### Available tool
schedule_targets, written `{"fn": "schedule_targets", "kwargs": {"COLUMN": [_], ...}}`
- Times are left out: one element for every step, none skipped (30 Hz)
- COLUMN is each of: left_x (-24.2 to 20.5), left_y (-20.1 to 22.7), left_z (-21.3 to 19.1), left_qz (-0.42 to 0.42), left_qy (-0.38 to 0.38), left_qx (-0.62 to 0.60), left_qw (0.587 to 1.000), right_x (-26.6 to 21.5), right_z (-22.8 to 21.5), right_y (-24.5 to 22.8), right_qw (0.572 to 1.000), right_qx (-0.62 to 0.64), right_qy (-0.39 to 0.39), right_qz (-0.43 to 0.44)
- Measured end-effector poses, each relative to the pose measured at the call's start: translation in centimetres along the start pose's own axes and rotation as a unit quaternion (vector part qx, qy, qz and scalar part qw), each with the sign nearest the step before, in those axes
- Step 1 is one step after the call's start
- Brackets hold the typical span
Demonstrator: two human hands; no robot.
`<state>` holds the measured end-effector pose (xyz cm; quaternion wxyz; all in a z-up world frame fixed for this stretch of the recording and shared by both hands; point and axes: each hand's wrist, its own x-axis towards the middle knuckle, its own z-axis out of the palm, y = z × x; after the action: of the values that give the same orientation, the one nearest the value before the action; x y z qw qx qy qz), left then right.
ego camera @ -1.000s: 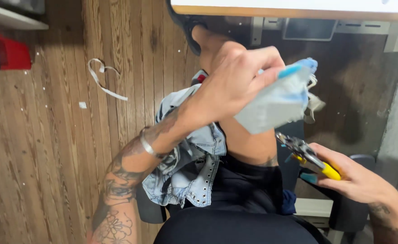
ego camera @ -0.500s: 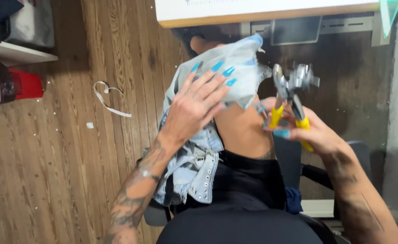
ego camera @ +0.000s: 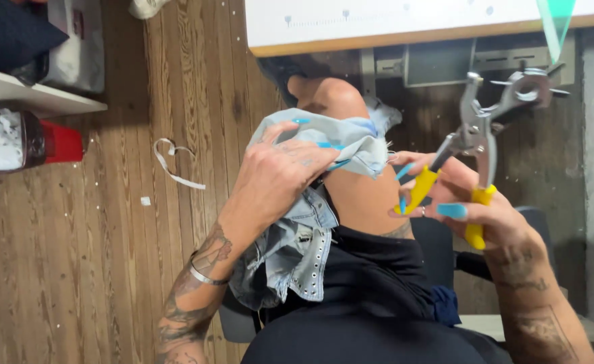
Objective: Punching holes in denim fabric and attaching metal hardware using a manual press
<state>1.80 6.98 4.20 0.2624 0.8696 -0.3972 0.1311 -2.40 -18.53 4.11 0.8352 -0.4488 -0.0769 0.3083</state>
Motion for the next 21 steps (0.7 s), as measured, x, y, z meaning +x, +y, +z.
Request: {"fn": "schedule_targets", "kwargs": {"left_x": [-0.2,-0.2,0.0,0.2,-0.1,-0.3,-0.3,-0.3,-0.7,-1.1,-0.7,-0.3,0.4,1.2,1.9,2.7,3.1,3.4,3.4,3.3,3.2], "left_y": [0.2,0.5,0.9,1.3,1.4,1.6,1.7,0.9,0.4,-0.1,-0.5,-0.8,-1.5,-1.2,-1.0,-0.8,-0.6,-0.5,-0.3,-0.1,-0.1], "left_z": [-0.1,-0.1,0.0,0.0,0.2,0.4,0.7,1.2,1.5,1.9,1.4,0.9,0.1,-0.4,-0.7,-1.0,-0.9,-0.7,-0.6,-0.1,0.3], "left_qz": [0.017,0.014,0.036,0.059,0.06,0.063,0.071,0.077,0.05,0.023,0.021,-0.036,-0.089,-0.088,-0.173,-0.253,-0.251,-0.285,-0.325,-0.328,-0.323], "left_qy": [-0.02,-0.023,-0.008,0.007,0.005,0.007,0.013,0.014,-0.017,-0.048,-0.047,-0.063,-0.072,-0.067,-0.062,-0.057,-0.058,-0.021,0.015,0.012,0.034], "left_qx": [0.039,0.037,0.087,0.137,0.134,0.102,0.07,0.067,0.021,-0.026,-0.026,-0.14,-0.245,-0.239,-0.356,-0.466,-0.468,-0.459,-0.447,-0.448,-0.426], "left_qw": [0.999,0.999,0.996,0.989,0.989,0.993,0.995,0.995,0.998,0.998,0.998,0.988,0.963,0.965,0.916,0.846,0.845,0.841,0.834,0.832,0.844], "right_x": [-0.5,-0.6,-0.8,-1.1,-1.1,-1.2,-1.2,-1.0,-1.0,-1.0,-1.2,-1.3,-1.0,-0.7,-0.6,-0.5,-0.5,-0.5,-0.5,-0.6,-0.4], "right_z": [0.2,0.6,0.9,1.3,1.1,1.0,0.8,0.1,-0.3,-0.6,-0.8,-0.8,-1.0,-0.4,0.2,0.7,0.5,0.2,0.1,-0.3,-0.7], "right_y": [0.2,0.5,0.9,1.2,1.9,2.6,3.2,3.4,3.6,3.8,3.1,2.3,1.2,0.1,-1.0,-2.0,-2.2,-2.3,-2.2,-1.7,-1.2], "right_qw": [1.0,1.0,0.999,0.997,0.997,0.994,0.99,0.99,0.991,0.991,0.991,0.993,0.995,0.995,0.999,0.998,0.998,0.998,0.997,0.997,0.994], "right_qx": [0.016,0.02,0.003,-0.013,-0.011,0.01,0.029,0.028,0.038,0.049,0.048,0.016,-0.02,-0.025,0.022,0.068,0.067,0.063,0.063,0.067,0.091], "right_qy": [0.001,0.002,0.036,0.069,0.072,0.097,0.123,0.128,0.126,0.125,0.124,0.115,0.1,0.094,0.043,-0.008,-0.004,-0.015,-0.026,-0.024,-0.046], "right_qz": [-0.008,-0.004,0.007,0.019,0.018,0.042,0.062,0.057,0.026,-0.006,-0.004,0.009,0.016,0.013,0.003,-0.004,-0.005,-0.028,-0.046,-0.044,-0.04]}}
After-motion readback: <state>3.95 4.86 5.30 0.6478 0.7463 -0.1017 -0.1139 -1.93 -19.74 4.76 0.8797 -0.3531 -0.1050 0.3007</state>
